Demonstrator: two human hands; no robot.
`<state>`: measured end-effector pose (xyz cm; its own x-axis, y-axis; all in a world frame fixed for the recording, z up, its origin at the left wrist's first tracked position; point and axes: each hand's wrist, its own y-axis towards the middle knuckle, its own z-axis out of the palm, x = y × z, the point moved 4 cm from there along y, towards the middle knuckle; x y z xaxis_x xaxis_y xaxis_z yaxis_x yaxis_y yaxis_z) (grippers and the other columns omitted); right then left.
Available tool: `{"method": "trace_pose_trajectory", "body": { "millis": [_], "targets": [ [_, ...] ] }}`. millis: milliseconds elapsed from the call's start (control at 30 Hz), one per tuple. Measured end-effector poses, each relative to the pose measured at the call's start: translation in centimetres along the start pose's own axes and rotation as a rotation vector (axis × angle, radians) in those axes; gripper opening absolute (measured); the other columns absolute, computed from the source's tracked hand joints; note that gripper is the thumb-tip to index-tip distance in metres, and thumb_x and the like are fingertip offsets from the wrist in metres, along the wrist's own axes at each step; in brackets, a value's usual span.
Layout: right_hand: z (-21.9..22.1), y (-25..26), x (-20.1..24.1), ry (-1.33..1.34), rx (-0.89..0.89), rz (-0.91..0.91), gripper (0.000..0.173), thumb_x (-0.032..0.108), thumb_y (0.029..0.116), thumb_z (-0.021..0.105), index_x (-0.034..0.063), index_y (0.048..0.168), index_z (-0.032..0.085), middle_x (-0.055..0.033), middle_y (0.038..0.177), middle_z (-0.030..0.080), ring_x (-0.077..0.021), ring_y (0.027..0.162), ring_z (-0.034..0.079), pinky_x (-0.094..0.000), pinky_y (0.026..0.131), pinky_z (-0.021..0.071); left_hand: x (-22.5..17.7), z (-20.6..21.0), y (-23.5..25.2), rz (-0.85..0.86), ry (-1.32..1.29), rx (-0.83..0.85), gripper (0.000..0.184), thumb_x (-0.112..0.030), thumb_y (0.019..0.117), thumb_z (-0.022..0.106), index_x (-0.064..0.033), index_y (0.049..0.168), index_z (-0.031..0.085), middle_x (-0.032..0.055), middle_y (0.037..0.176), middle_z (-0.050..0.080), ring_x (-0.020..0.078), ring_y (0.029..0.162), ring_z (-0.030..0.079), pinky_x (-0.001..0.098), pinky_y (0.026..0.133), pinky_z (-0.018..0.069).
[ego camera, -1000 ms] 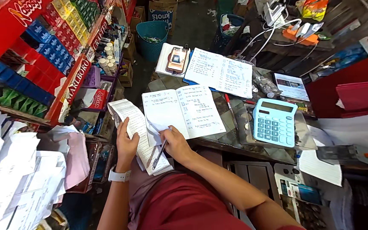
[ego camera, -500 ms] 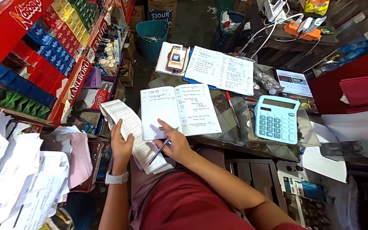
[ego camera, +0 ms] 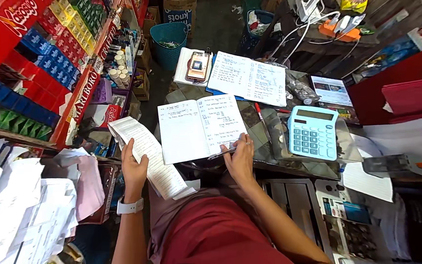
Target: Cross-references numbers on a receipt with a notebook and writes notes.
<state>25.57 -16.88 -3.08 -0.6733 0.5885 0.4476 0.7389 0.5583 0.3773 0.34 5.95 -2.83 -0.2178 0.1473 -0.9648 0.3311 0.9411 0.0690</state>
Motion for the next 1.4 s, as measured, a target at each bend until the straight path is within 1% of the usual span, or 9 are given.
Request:
{"method": "trace_pose_trajectory", "body": {
  "millis": [167, 300, 533, 800, 933, 1067, 1267, 1333, 1400],
  "targets": [
    [-0.1, -0.6, -0.6, -0.021, -0.020, 0.039, 0.058, 0.045, 0.0978, 0.061, -0.0116, 0.106, 0.060, -0.0427, 0.143, 0.047, -0.0599, 0.140, 0.040, -0.0647, 0.120, 0.0261, -0.5, -1.8, 0.0, 0.016, 0.035, -0.029, 0.073, -0.001, 0.0811, 0.059, -0.0011, 0.152, 0.043, 0.0247, 0.157, 0.034, 0.0190, 0.125, 0.057, 0.0291, 0.093, 0.0538],
    [-0.3, -0.8, -0.5, -0.027, -0.006, 0.053, 0.055, 0.043, 0.0991, 0.059, -0.0122, 0.106, 0.060, -0.0423, 0.145, 0.046, -0.0606, 0.141, 0.038, -0.0649, 0.121, 0.0241, -2.3, -4.5, -0.3, 0.056, 0.070, -0.023, 0.073, -0.003, 0.0804, 0.061, -0.0013, 0.151, 0.043, 0.0227, 0.149, 0.046, 0.0181, 0.118, 0.061, 0.0331, 0.091, 0.0559],
    [-0.4, -1.0, -0.9, -0.056, -0.002, 0.057, 0.058, 0.045, 0.0990, 0.058, -0.0125, 0.107, 0.061, -0.0419, 0.146, 0.045, -0.0592, 0.142, 0.038, -0.0648, 0.121, 0.0223, -9.6, -9.2, -2.2, 0.169, -0.102, -0.015, 0.073, 0.003, 0.0832, 0.058, -0.0119, 0.152, 0.040, -0.0016, 0.130, 0.065, 0.0050, 0.102, 0.070, 0.0234, 0.081, 0.0611],
    [-0.3, -0.7, -0.6, -0.056, 0.022, 0.036, 0.051, 0.040, 0.0989, 0.059, -0.0113, 0.107, 0.062, -0.0374, 0.148, 0.047, -0.0571, 0.144, 0.036, -0.0683, 0.121, 0.0167, -10.8, -8.4, -2.4, 0.231, -0.163, -0.035, 0.074, 0.006, 0.0826, 0.058, -0.0090, 0.153, 0.038, -0.0011, 0.133, 0.064, 0.0073, 0.107, 0.070, 0.0249, 0.086, 0.0608],
    [-0.3, -0.3, 1.2, 0.092, -0.002, -0.104, 0.021, 0.007, 0.0926, 0.058, -0.0112, 0.102, 0.059, -0.0350, 0.130, 0.062, -0.0549, 0.135, 0.050, -0.0744, 0.117, 0.0181, -10.7, -7.8, -2.3, 0.222, -0.154, -0.019, 0.075, 0.004, 0.0816, 0.059, -0.0080, 0.153, 0.040, 0.0027, 0.144, 0.056, 0.0083, 0.113, 0.067, 0.0261, 0.090, 0.0597],
    [0.8, -0.9, 5.5, 0.264, -0.059, -0.436, 0.014, -0.010, 0.0910, 0.048, -0.0032, 0.096, 0.060, -0.0269, 0.129, 0.067, -0.0426, 0.123, 0.065, -0.0657, 0.113, 0.0368, -10.4, -8.0, -2.0, 0.218, -0.162, -0.029, 0.074, 0.002, 0.0811, 0.059, -0.0063, 0.153, 0.041, 0.0051, 0.145, 0.054, 0.0095, 0.112, 0.067, 0.0269, 0.090, 0.0600],
    [3.6, -2.0, 8.6, 0.289, -0.026, -0.689, 0.011, -0.005, 0.0951, 0.053, 0.0038, 0.093, 0.059, -0.0239, 0.131, 0.068, -0.0345, 0.122, 0.067, -0.0501, 0.112, 0.0454, -10.1, -8.1, -2.0, 0.154, -0.148, -0.082, 0.076, 0.008, 0.0804, 0.058, -0.0060, 0.153, 0.040, 0.0072, 0.144, 0.055, 0.0106, 0.109, 0.068, 0.0289, 0.087, 0.0614],
    [3.9, -1.8, 8.6, 0.267, -0.002, -0.669, 0.009, 0.011, 0.0984, 0.060, 0.0035, 0.093, 0.062, -0.0233, 0.130, 0.068, -0.0370, 0.124, 0.065, -0.0528, 0.112, 0.0443, -9.9, -8.1, -2.0, 0.154, -0.128, -0.078, 0.075, 0.008, 0.0809, 0.058, -0.0055, 0.153, 0.041, 0.0090, 0.145, 0.053, 0.0110, 0.109, 0.068, 0.0287, 0.086, 0.0613],
    [3.5, -1.3, 8.1, 0.268, 0.075, -0.622, 0.038, 0.040, 0.0949, 0.071, 0.0028, 0.095, 0.065, -0.0220, 0.131, 0.068, -0.0401, 0.125, 0.064, -0.0587, 0.112, 0.0418, -9.7, -8.1, -2.0, 0.152, -0.133, -0.077, 0.074, 0.008, 0.0814, 0.058, -0.0057, 0.153, 0.042, 0.0110, 0.146, 0.051, 0.0124, 0.108, 0.069, 0.0291, 0.085, 0.0617]
  ]
}}
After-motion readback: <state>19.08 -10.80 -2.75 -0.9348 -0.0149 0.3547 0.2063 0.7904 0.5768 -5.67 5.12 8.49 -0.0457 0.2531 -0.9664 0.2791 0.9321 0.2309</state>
